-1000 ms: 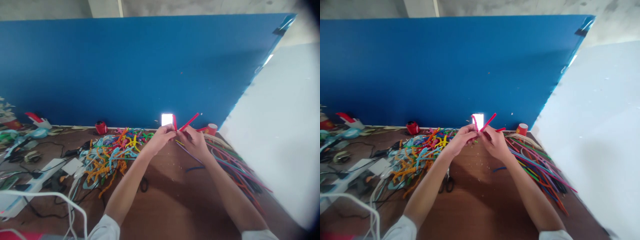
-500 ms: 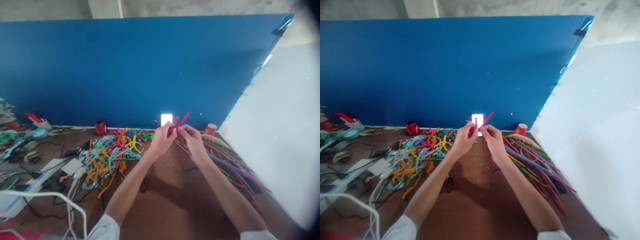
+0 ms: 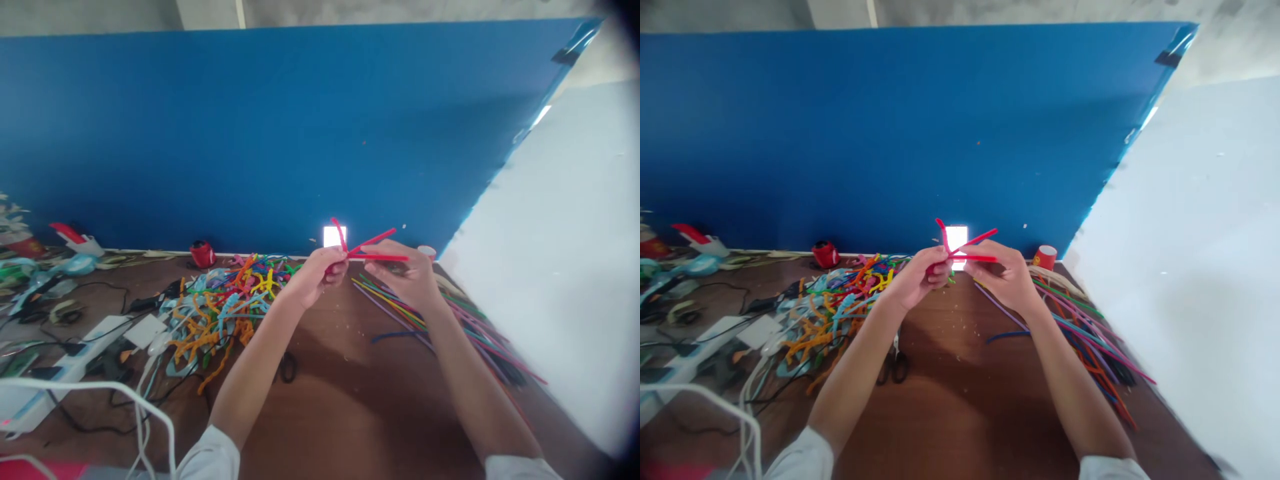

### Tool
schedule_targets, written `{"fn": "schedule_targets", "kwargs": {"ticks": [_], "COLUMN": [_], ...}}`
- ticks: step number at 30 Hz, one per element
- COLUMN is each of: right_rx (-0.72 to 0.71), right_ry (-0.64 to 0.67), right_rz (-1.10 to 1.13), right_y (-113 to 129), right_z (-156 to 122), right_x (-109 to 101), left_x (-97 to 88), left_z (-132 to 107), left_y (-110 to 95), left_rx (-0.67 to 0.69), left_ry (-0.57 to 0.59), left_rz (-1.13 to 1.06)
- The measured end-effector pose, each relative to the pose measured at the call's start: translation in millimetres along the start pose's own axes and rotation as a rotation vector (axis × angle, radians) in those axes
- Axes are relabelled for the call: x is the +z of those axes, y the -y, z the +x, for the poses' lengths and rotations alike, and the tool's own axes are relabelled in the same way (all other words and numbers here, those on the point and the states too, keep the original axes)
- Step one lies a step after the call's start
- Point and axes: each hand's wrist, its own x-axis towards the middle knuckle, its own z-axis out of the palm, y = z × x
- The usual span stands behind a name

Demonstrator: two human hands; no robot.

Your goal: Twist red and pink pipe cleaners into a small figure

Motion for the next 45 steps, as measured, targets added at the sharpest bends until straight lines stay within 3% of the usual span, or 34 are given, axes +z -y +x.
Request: {"fn": "schedule_targets", "kwargs": {"ticks": [5, 11, 14, 18, 22, 26, 30, 36, 39, 45], "right_rx": [-0.08, -0.158, -0.124, 0.135, 0.514, 0.76, 0.73, 0.521, 0.376, 0.198], "right_ry": [0.095, 0.048, 0.039, -0.094, -0.292, -0.376, -0.368, -0.188, -0.107, -0.003], "right_rz": [-0.129, -0.144, -0.182, -0.07, 0.414, 0.655, 0.515, 0.261, 0.106, -0.054], "right_y": [-5, -7, -6, -3, 2, 6, 3, 8, 15, 13], "right_z": [-2, -3, -1, -2, -7, -11, -12, -9, -6, -5], "right_x": [1, 3, 6, 20, 37, 45, 45, 36, 27, 11], "left_x": [4.7, 4.6, 2.6, 4.0, 9.3, 11.5, 9.4, 7.8, 5.3, -4.3], "left_z": [-1, 0, 2, 3, 0, -1, 3, 1, 1, 2], "left_y": [2, 3, 6, 11, 15, 19, 18, 11, 10, 6], "left_rx": [-0.158, -0.13, -0.099, 0.192, 0.549, 0.62, 0.555, 0.456, 0.342, 0.121], "left_ry": [0.139, 0.149, 0.135, -0.066, -0.183, -0.21, -0.259, -0.314, -0.332, -0.164], "left_rz": [-0.031, 0.022, 0.14, 0.497, 1.076, 1.282, 1.126, 0.798, 0.574, 0.113]}}
